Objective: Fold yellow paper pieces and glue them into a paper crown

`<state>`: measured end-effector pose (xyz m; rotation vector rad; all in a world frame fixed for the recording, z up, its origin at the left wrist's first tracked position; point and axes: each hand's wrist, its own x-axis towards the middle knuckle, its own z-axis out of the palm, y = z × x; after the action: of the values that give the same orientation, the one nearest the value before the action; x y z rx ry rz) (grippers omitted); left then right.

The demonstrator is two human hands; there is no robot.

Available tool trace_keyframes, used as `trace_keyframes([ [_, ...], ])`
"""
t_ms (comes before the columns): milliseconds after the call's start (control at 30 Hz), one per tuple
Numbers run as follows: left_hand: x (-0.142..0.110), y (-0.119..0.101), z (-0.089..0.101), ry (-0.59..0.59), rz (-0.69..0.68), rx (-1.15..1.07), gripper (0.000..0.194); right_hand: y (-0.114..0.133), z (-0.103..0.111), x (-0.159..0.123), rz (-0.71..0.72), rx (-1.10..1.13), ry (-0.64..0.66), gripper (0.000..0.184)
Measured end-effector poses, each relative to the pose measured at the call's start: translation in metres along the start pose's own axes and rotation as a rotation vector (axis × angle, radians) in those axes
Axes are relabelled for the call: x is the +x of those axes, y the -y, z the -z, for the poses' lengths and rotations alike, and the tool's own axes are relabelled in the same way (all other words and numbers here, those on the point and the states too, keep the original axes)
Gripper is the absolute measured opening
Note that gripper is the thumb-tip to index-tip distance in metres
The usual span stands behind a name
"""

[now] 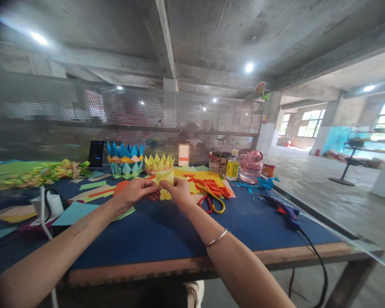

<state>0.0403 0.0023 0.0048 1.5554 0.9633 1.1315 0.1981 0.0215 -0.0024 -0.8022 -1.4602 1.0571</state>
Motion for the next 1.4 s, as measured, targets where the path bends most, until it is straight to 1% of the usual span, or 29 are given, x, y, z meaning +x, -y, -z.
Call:
trace_keyframes([
  [133,0.0001,-0.001,0.0004,0.004,-0.039,0.047,0.037,0.0051,-0.002,-0.0032,-0.01,-0.004,0.002,0.039],
  [267,-0.0002,-0.0034,-0.0001,0.012,-0.041,0.074,0.035,0.0051,-0.0019,-0.0031,-0.006,-0.019,-0.009,0.039],
  [533,-0.0035,-0.0059,-0.0049,-0.025,0.003,0.024,0.035,0.0016,0.0017,0.0025,0.019,-0.008,0.02,0.033],
  [633,-0.0031,-0.0046,-0.0043,-0.034,-0.017,0.01,0.037,0.0013,0.0016,0.0032,0.026,-0.031,0.042,0.035],
  [733,-0.0013,-0.0022,-0.0021,-0.071,-0.044,-0.011,0.038,-0.0007,0.001,0.0035,0.036,-0.026,0.059,0.035],
  [833,0.0003,-0.0002,-0.0001,-0.125,-0.044,-0.029,0.037,-0.0033,0.0012,0.0036,0.071,-0.053,0.002,0.042],
  [933,0.0009,0.0006,0.0006,-0.159,-0.034,-0.025,0.035,-0.0028,0.0022,0.0027,0.158,-0.122,-0.074,0.051],
  [1000,0.0009,0.0005,0.0005,-0.152,-0.041,-0.017,0.035,-0.0003,0.0029,0.0016,0.228,-0.168,-0.079,0.047],
  [1067,0.0006,0.0001,0.0002,-0.141,-0.052,-0.008,0.035,0.0025,0.0032,0.0002,0.277,-0.248,-0.072,0.035],
  [1167,0.0001,-0.0007,-0.0002,-0.138,-0.058,-0.002,0.036,0.0046,0.0032,-0.0013,0.292,-0.364,-0.062,0.019],
  [1267,-0.0001,-0.0008,-0.0004,-0.127,-0.049,-0.008,0.037,0.0035,0.0031,-0.0012,0.273,-0.39,-0.053,0.016],
  [1400,-0.0001,-0.0005,-0.001,-0.114,-0.038,0.007,0.037,0.0013,0.0025,0.0,0.254,-0.385,-0.083,0.017],
])
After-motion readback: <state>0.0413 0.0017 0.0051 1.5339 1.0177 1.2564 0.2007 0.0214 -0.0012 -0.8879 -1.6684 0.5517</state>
